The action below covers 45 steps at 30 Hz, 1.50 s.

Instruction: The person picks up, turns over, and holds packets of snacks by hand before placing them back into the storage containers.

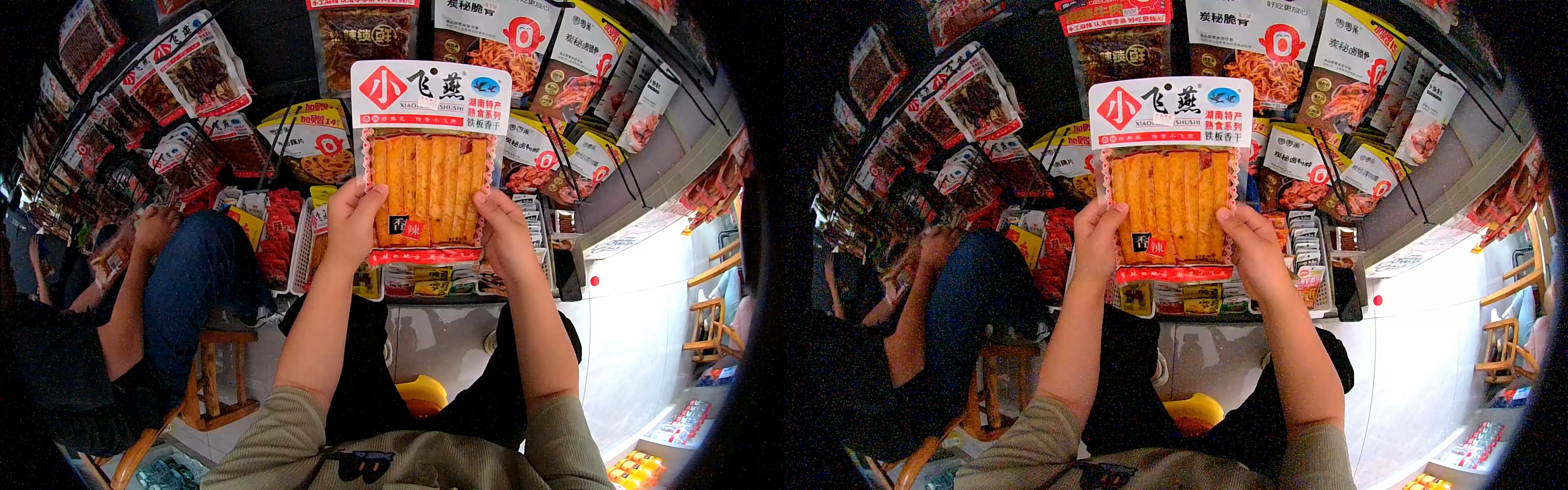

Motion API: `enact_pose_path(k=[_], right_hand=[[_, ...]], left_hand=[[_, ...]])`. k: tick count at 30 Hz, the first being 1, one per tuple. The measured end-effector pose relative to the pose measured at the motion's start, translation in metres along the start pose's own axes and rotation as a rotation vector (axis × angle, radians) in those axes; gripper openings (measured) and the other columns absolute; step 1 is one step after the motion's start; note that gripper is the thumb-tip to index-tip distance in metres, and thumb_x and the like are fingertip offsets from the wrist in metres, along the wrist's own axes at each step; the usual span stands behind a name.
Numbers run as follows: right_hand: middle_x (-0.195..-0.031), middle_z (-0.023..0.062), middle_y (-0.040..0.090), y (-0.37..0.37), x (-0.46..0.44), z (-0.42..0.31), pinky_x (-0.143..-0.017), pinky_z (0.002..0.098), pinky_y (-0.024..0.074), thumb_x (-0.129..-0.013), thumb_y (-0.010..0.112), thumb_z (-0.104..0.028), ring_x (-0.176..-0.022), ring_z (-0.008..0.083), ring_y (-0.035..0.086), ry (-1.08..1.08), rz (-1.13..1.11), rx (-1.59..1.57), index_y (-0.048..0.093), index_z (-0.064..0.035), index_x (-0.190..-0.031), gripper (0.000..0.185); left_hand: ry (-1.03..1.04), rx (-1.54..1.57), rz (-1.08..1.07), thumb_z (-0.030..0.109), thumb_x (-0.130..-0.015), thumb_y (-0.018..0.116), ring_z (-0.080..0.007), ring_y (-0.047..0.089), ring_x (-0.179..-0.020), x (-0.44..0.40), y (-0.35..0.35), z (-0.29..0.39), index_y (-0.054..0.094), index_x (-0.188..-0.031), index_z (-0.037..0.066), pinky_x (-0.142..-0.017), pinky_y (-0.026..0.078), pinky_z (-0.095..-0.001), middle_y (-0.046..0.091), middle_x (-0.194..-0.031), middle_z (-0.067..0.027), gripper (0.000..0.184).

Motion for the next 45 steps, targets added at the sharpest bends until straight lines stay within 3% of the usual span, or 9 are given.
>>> enact_pose_path(k=[13, 20, 25, 35, 37, 41, 45], right_hand=[[-0.099, 0.0047, 0.058, -0.002, -0.001, 0.0, -0.081, 0.0261, 0.0408, -0.086, 0.051, -0.018, -0.092, 0.0124, 0.053, -0.012, -0.001, 0.025, 0.054, 0.0002, -0.103, 0.025], [-0.101, 0.0053, 0.058, -0.001, 0.001, -0.002, -0.083, 0.0268, 0.0398, -0.086, 0.051, -0.015, -0.092, 0.0126, 0.053, -0.041, -0.027, 0.041, 0.053, 0.0009, -0.105, 0.025], [-0.105, 0.0054, 0.056, 0.002, 0.006, -0.007, -0.085, 0.0281, 0.0394, -0.084, 0.052, -0.009, -0.095, 0.0131, 0.053, -0.092, -0.044, 0.08, 0.051, -0.0004, -0.109, 0.027], [-0.109, 0.0069, 0.055, 0.012, 0.013, -0.019, -0.088, 0.0284, 0.038, -0.084, 0.051, -0.009, -0.099, 0.0147, 0.051, -0.137, -0.093, 0.116, 0.047, 0.0, -0.114, 0.031], [-0.108, 0.0072, 0.055, 0.016, 0.015, -0.024, -0.088, 0.0279, 0.0376, -0.085, 0.05, -0.01, -0.099, 0.0148, 0.051, -0.148, -0.104, 0.136, 0.047, 0.0005, -0.114, 0.031], [-0.108, 0.0072, 0.055, 0.018, 0.017, -0.028, -0.086, 0.0272, 0.0382, -0.085, 0.049, -0.009, -0.098, 0.0147, 0.052, -0.159, -0.083, 0.167, 0.047, 0.0008, -0.113, 0.03], [-0.109, 0.0072, 0.055, 0.022, 0.016, -0.028, -0.086, 0.0274, 0.038, -0.084, 0.049, -0.01, -0.098, 0.0144, 0.051, -0.158, -0.116, 0.15, 0.047, 0.0008, -0.114, 0.031]], left_hand=[[-0.023, -0.037, 0.012, 0.006, -0.085, 0.049, -0.008, 0.055, -0.08, 0.001, 0.001, -0.002, 0.054, -0.101, -0.004, -0.071, 0.043, -0.0226, 0.06, -0.092, -0.0047, 0.02], [-0.008, -0.074, 0.022, 0.009, -0.086, 0.051, -0.0045, 0.051, -0.075, 0.003, -0.003, -0.003, 0.055, -0.097, -0.002, -0.066, 0.041, -0.0197, 0.058, -0.086, -0.001, 0.017], [-0.005, -0.078, -0.023, 0.008, -0.086, 0.05, -0.0045, 0.05, -0.075, 0.007, 0.002, -0.005, 0.054, -0.101, -0.002, -0.066, 0.041, -0.0198, 0.057, -0.088, -0.0009, 0.019], [0.05, -0.069, -0.021, 0.005, -0.085, 0.05, -0.0048, 0.05, -0.075, 0.013, 0.008, 0.008, 0.053, -0.102, -0.003, -0.067, 0.04, -0.0195, 0.057, -0.089, -0.0011, 0.019], [0.124, -0.114, 0.011, 0.005, -0.084, 0.051, -0.0028, 0.048, -0.067, 0.014, 0.011, 0.018, 0.053, -0.099, -0.002, -0.059, 0.038, -0.0177, 0.057, -0.081, 0.0002, 0.016], [0.085, -0.198, 0.089, 0.008, -0.084, 0.053, 0.0, 0.044, -0.053, 0.021, 0.004, 0.021, 0.052, -0.095, 0.001, -0.046, 0.033, -0.0162, 0.054, -0.065, 0.0024, 0.013], [0.135, -0.251, 0.098, 0.008, -0.084, 0.053, -0.0007, 0.046, -0.055, 0.025, 0.003, 0.029, 0.052, -0.096, 0.002, -0.048, 0.034, -0.0168, 0.054, -0.067, 0.003, 0.014]])
Point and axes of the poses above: each hand's wrist, its own x-axis away from the middle knuckle, its own y-axis out of the palm, z = x × y, the point moved 6 cm from there along -x, towards the middle knuckle
